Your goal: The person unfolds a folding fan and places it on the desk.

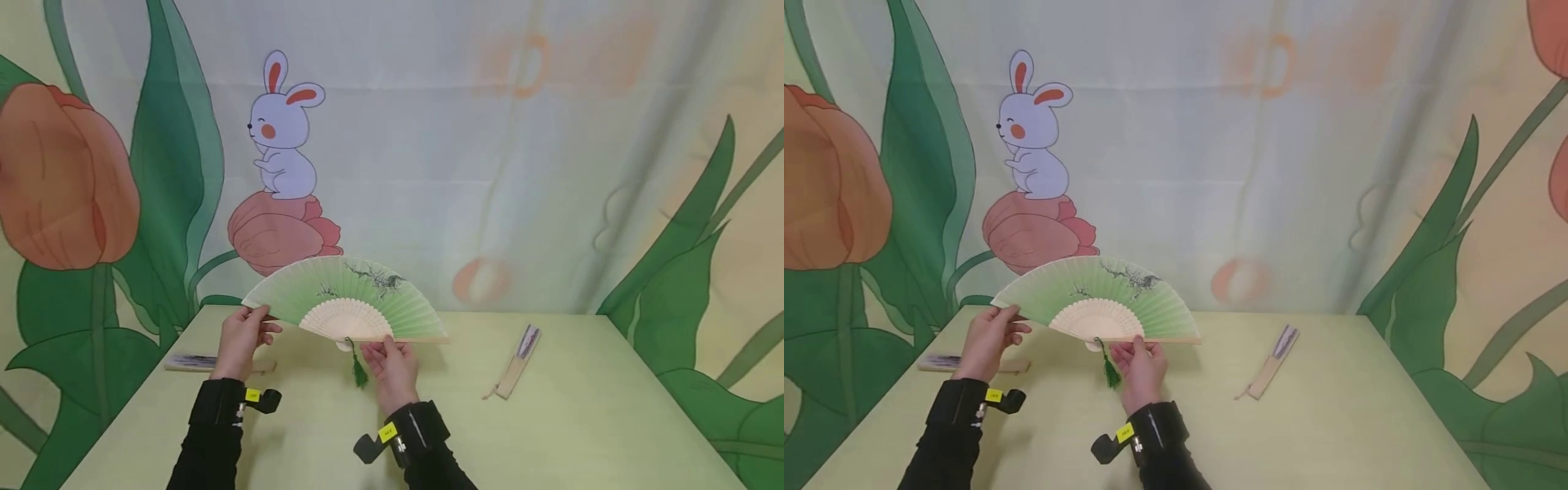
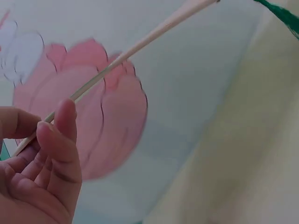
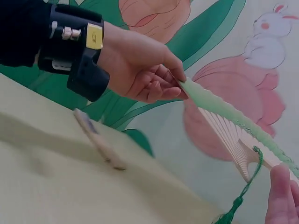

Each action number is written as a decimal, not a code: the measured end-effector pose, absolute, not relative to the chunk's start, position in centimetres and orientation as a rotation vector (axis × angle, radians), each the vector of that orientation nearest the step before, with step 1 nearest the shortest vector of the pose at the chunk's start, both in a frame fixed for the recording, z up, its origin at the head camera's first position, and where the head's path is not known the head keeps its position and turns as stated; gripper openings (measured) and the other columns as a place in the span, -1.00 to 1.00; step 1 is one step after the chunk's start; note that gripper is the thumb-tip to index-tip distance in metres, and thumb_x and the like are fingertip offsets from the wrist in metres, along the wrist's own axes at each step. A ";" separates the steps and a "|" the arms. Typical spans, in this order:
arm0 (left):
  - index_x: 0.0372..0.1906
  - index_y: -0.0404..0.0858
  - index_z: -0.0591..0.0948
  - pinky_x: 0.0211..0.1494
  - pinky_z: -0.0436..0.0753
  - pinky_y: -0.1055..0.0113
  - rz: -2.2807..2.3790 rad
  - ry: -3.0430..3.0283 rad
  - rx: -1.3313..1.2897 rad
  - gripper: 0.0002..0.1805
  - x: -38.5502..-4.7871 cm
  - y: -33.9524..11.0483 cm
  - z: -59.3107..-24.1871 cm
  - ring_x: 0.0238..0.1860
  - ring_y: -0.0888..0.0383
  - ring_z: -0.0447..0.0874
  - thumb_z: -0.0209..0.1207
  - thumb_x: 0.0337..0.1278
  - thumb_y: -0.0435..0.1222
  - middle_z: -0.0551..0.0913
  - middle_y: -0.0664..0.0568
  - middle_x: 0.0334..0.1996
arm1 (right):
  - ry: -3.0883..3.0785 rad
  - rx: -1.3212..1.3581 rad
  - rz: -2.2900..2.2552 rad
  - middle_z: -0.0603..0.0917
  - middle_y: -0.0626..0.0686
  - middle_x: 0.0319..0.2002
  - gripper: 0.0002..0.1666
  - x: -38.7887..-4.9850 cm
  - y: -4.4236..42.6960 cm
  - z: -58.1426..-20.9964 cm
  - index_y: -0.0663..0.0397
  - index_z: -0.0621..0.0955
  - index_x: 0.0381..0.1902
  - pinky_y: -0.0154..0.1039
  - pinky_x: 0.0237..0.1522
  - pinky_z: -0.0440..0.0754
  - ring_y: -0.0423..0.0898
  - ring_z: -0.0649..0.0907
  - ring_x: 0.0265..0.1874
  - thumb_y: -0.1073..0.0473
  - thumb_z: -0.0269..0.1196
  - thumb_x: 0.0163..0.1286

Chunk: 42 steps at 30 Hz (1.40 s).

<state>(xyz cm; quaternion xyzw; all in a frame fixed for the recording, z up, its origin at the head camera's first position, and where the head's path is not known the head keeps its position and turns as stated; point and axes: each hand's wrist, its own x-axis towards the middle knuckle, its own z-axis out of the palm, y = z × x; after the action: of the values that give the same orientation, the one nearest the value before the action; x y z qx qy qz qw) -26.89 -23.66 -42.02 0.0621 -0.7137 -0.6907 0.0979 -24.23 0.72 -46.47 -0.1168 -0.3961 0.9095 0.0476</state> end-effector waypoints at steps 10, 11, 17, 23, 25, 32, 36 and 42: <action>0.23 -0.45 0.38 -0.32 0.58 0.41 -1.854 -2.460 0.288 -0.44 -29.2 -31.7 -45.6 -0.33 0.21 0.63 0.03 0.45 -0.05 0.67 -0.03 -0.21 | -1.239 -0.564 2.785 0.58 0.20 -0.34 -0.84 -24.3 -4.0 -48.7 0.33 0.36 -0.13 -0.24 -0.17 0.67 -0.04 0.72 -0.33 0.27 0.01 0.55; 0.22 -0.46 0.39 -0.34 0.56 0.39 -1.824 -2.492 0.305 -0.45 -29.3 -32.2 -46.0 -0.34 0.18 0.61 0.03 0.45 -0.06 0.67 -0.05 -0.21 | -1.249 -0.590 2.785 0.58 0.21 -0.33 -0.82 -24.2 -4.4 -48.9 0.35 0.37 -0.10 -0.25 -0.17 0.67 -0.04 0.72 -0.33 0.27 0.01 0.55; 0.16 -0.51 0.46 -0.40 0.41 0.26 -1.609 -2.734 0.362 -0.47 -30.0 -33.8 -47.7 -0.36 0.02 0.41 0.06 0.43 -0.09 0.53 -0.15 -0.23 | -1.417 -0.766 2.687 0.70 0.21 -0.32 -0.68 -23.2 -5.3 -49.7 0.46 0.46 -0.02 -0.27 -0.24 0.68 -0.07 0.74 -0.36 0.21 0.01 0.55; 0.11 -0.60 0.50 -0.30 0.41 0.20 -1.356 -2.885 0.293 -0.45 -30.4 -33.8 -47.6 -0.24 -0.06 0.43 0.09 0.37 -0.13 0.53 -0.19 -0.24 | -1.395 -0.858 2.662 0.72 0.26 -0.33 -0.67 -23.1 -5.2 -49.2 0.57 0.56 -0.09 -0.26 -0.27 0.69 -0.05 0.74 -0.39 0.29 0.03 0.50; 0.06 -0.62 0.52 -0.27 0.43 0.18 -1.281 -2.926 0.275 -0.47 -30.5 -33.8 -47.3 -0.23 -0.08 0.46 0.10 0.35 -0.16 0.57 -0.25 -0.24 | -1.353 -0.875 2.662 0.71 0.31 -0.30 -0.69 -23.4 -5.4 -48.9 0.61 0.54 -0.07 -0.25 -0.27 0.69 -0.04 0.74 -0.40 0.37 0.02 0.45; -0.07 -0.68 0.54 0.04 0.51 -0.10 -0.905 -3.072 0.238 -0.48 -31.3 -33.3 -46.0 -0.02 -0.40 0.51 0.11 0.29 -0.18 0.57 -0.49 -0.10 | -1.286 -0.913 2.662 0.67 0.39 -0.23 -0.69 -24.4 -5.8 -48.4 0.64 0.49 -0.01 -0.20 -0.26 0.69 -0.01 0.72 -0.41 0.46 0.00 0.40; -0.08 -0.72 0.49 0.08 0.50 -0.12 -0.846 -3.108 0.272 -0.45 -31.6 -32.8 -45.5 0.02 -0.44 0.48 0.12 0.28 -0.18 0.53 -0.54 -0.08 | -1.230 -0.935 2.711 0.64 0.42 -0.12 -0.66 -24.5 -5.5 -48.3 0.64 0.46 0.06 -0.19 -0.19 0.69 0.03 0.72 -0.32 0.41 0.02 0.45; -0.03 -0.74 0.43 0.07 0.50 -0.13 -0.879 -3.116 0.326 -0.44 -31.7 -32.3 -45.5 0.02 -0.43 0.48 0.11 0.29 -0.19 0.52 -0.54 -0.08 | -1.174 -0.925 2.812 0.62 0.40 -0.06 -0.61 -24.7 -4.5 -48.7 0.58 0.42 0.15 -0.22 -0.13 0.67 0.02 0.71 -0.26 0.35 0.01 0.50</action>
<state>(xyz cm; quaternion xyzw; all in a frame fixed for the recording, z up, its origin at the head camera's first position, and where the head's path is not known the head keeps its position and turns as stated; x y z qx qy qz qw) -31.66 -32.28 -45.46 0.1000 -0.9561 -0.2698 -0.0563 -24.73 -4.50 -48.69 -0.2904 -0.3686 0.8828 -0.0213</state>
